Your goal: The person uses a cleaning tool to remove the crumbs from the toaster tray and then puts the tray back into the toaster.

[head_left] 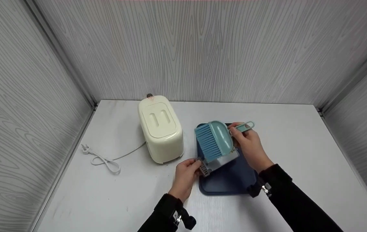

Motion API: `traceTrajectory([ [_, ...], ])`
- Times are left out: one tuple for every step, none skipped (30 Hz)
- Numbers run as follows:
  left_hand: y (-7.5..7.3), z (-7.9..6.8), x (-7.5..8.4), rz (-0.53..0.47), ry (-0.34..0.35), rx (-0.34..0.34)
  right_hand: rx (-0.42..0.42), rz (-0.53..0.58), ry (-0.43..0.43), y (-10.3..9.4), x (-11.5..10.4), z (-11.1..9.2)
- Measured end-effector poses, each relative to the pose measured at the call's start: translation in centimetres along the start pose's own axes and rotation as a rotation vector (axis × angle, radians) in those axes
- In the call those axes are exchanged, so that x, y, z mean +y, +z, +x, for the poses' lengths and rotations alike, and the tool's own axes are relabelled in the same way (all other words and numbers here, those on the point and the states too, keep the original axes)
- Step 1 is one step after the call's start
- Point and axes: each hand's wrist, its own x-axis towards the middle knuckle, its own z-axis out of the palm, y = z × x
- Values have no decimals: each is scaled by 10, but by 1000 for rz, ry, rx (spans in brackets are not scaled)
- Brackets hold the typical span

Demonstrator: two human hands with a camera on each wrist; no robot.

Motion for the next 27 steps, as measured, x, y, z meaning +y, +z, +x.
traceTrajectory([
  [0, 0, 0, 4, -1, 1, -9, 14, 4, 1, 1, 0],
  [0, 0, 1, 7, -1, 3, -14, 26, 10, 3, 2, 0],
  [0, 0, 0, 9, 1, 3, -18, 30, 12, 4, 3, 0],
  [1, 1, 0, 11, 4, 2, -23, 32, 13, 5, 4, 0],
  [1, 1, 0, 11, 9, -2, -26, 31, 14, 6, 4, 0],
  [1, 1, 0, 11, 9, -3, -30, 29, 17, 6, 5, 0],
  [1, 1, 0, 12, 7, -4, -33, 24, 20, 7, 6, 0],
  [1, 1, 0, 11, 10, -5, -36, 15, 23, 7, 6, 1],
  [1, 1, 0, 10, 12, -8, -38, 7, 27, 7, 7, 1],
  [1, 1, 0, 9, 13, -10, -40, -1, 35, 7, 8, 1],
  [1, 1, 0, 11, 11, -12, -40, -14, 46, 7, 8, 1],
  [1, 0, 0, 13, 6, -14, -40, -24, 56, 7, 9, 1],
  [0, 0, 1, 14, 3, -17, -39, -32, 66, 7, 10, 1],
  [0, 0, 1, 12, 1, -19, -37, -41, 75, 6, 11, 1],
  [0, -1, 1, 11, -1, -20, -36, -50, 83, 6, 12, 1],
  [0, -1, 1, 9, -5, -20, -35, -59, 91, 5, 13, 1],
  [0, -1, 1, 6, -9, -20, -33, -70, 97, 4, 14, 1],
  [0, -1, 1, 3, -11, -18, -32, -76, 99, 3, 14, 1],
  [0, -1, 1, 0, -10, -17, -32, -85, 101, 2, 15, 0],
  [0, -1, 1, -3, -9, -14, -30, -97, 104, 1, 15, 0],
  [0, -1, 0, -5, -13, -13, -28, -110, 105, -1, 16, 0],
  [0, -1, 0, -6, -16, -10, -23, -119, 106, -2, 16, 0],
  [-1, -1, 0, -5, -19, -8, -19, -129, 107, -4, 17, -1],
  [-1, -1, 0, -4, -21, -6, -15, -134, 107, -6, 17, -1],
  [-1, -1, 0, -5, -22, -4, -12, -141, 106, -7, 18, -1],
  [-1, -1, -1, -5, -24, -1, -8, -147, 103, -9, 18, -1],
  [-2, 0, -1, -4, -27, 2, -10, -153, 97, -11, 19, -1],
])
